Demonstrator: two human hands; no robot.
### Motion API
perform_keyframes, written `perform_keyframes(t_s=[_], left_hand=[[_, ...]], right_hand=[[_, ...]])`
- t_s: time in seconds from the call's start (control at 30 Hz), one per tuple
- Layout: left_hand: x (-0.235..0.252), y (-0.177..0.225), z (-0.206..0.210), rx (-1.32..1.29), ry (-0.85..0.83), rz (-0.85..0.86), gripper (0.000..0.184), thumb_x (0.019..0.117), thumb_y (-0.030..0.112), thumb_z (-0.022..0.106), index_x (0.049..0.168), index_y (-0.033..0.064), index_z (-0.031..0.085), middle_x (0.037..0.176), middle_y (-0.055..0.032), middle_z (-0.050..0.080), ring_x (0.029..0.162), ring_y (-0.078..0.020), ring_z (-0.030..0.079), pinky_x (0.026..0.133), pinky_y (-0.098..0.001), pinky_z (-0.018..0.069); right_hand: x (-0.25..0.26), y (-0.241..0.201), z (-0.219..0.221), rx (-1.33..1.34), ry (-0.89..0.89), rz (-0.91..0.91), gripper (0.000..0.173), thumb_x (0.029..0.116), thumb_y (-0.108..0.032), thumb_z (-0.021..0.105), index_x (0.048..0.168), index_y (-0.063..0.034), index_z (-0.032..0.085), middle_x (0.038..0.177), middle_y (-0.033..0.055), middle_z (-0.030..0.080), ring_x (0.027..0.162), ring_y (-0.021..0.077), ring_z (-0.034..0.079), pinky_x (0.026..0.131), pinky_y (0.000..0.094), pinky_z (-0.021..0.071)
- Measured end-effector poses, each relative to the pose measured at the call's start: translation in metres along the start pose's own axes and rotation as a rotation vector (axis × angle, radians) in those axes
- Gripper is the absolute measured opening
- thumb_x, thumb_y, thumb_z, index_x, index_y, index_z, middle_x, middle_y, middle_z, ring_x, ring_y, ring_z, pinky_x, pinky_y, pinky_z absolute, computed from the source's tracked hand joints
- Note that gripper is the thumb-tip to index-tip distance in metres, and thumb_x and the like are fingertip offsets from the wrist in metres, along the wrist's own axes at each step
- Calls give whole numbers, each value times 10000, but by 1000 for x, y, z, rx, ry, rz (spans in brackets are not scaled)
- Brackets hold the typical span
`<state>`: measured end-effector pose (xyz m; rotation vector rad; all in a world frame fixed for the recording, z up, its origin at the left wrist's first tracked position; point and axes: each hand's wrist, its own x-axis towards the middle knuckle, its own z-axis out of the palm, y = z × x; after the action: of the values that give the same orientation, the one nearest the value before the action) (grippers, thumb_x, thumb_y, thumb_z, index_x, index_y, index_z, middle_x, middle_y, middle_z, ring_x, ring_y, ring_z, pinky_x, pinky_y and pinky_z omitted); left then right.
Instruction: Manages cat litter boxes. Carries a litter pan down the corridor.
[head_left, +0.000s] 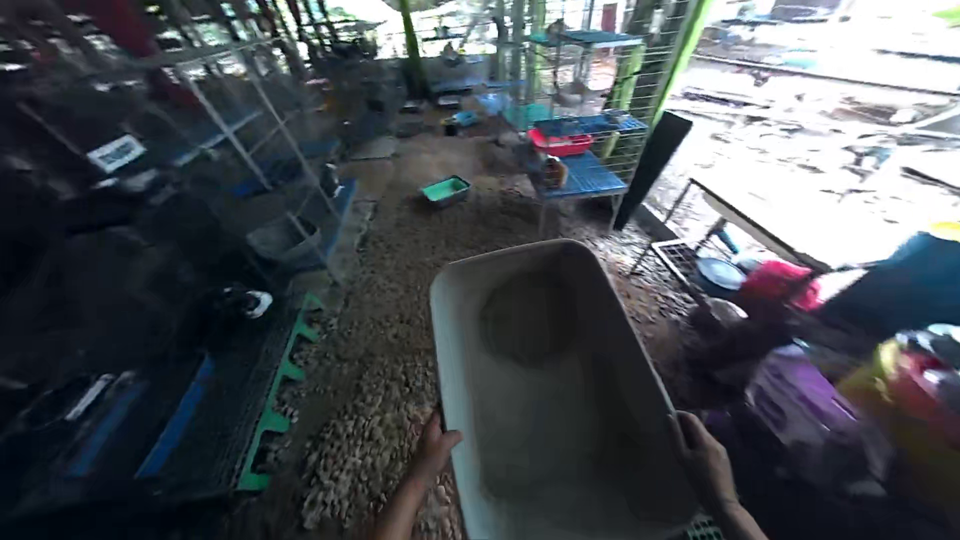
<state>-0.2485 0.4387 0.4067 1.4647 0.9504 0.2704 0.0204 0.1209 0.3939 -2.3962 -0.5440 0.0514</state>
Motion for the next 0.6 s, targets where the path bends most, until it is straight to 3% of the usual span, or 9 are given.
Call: perform_keyframes(t_s=[0.13, 0.27, 0.33, 0.43, 0.53, 0.6], left_hand=[[103, 19, -3, 11, 38, -17, 671, 899, -33, 645, 1510, -87, 374, 1394, -299, 559, 1277, -341, 583, 1084, -479, 474], [188, 28, -94, -59, 385, -143, 615, 917, -30, 627, 1490, -75, 410, 1431, -307, 516, 1311, -380, 525, 1092, -522, 437], [214, 38, -129, -81, 489, -219, 604, 934, -18, 621, 1494, -77, 402, 1451, -320, 487, 1334, -407, 487, 1095, -558, 406], [266, 83, -121, -122, 457, -224, 621, 942, -20, 625, 1513, -67, 384, 1469, -299, 490, 1348, -376, 499, 1117, -514, 414], [357, 110, -91, -145, 334, -126, 645, 938, 15, 663, 1513, -75, 385, 1421, -289, 547, 1304, -334, 568, 1108, -463, 460], [419, 117, -102, -172, 370, -110, 610, 949, 25, 646, 1497, -81, 400, 1416, -290, 545, 1301, -334, 563, 1107, -473, 456]], right_hand=[[118, -23, 59, -10, -38, -19, 287, 1047, -113, 560, 1154, 126, 679, 998, 338, 708, 946, 522, 696, 881, 687, 506], [227, -132, 171, 171, -272, -93, 287, 1038, -146, 571, 1176, 77, 687, 955, 271, 724, 888, 423, 715, 847, 609, 550], [271, -179, 200, 203, -426, -105, 317, 1054, -187, 562, 1209, 67, 672, 974, 252, 720, 898, 388, 711, 868, 576, 551], [356, -201, 213, 126, -456, -129, 316, 1061, -174, 557, 1202, 92, 655, 989, 285, 702, 915, 420, 696, 870, 595, 536], [460, -183, 236, 133, -313, -188, 295, 1046, -143, 565, 1159, 110, 666, 936, 307, 694, 860, 446, 689, 822, 640, 525], [509, -208, 271, 180, -274, -188, 291, 1046, -138, 564, 1145, 117, 663, 913, 292, 693, 831, 415, 683, 814, 608, 531]])
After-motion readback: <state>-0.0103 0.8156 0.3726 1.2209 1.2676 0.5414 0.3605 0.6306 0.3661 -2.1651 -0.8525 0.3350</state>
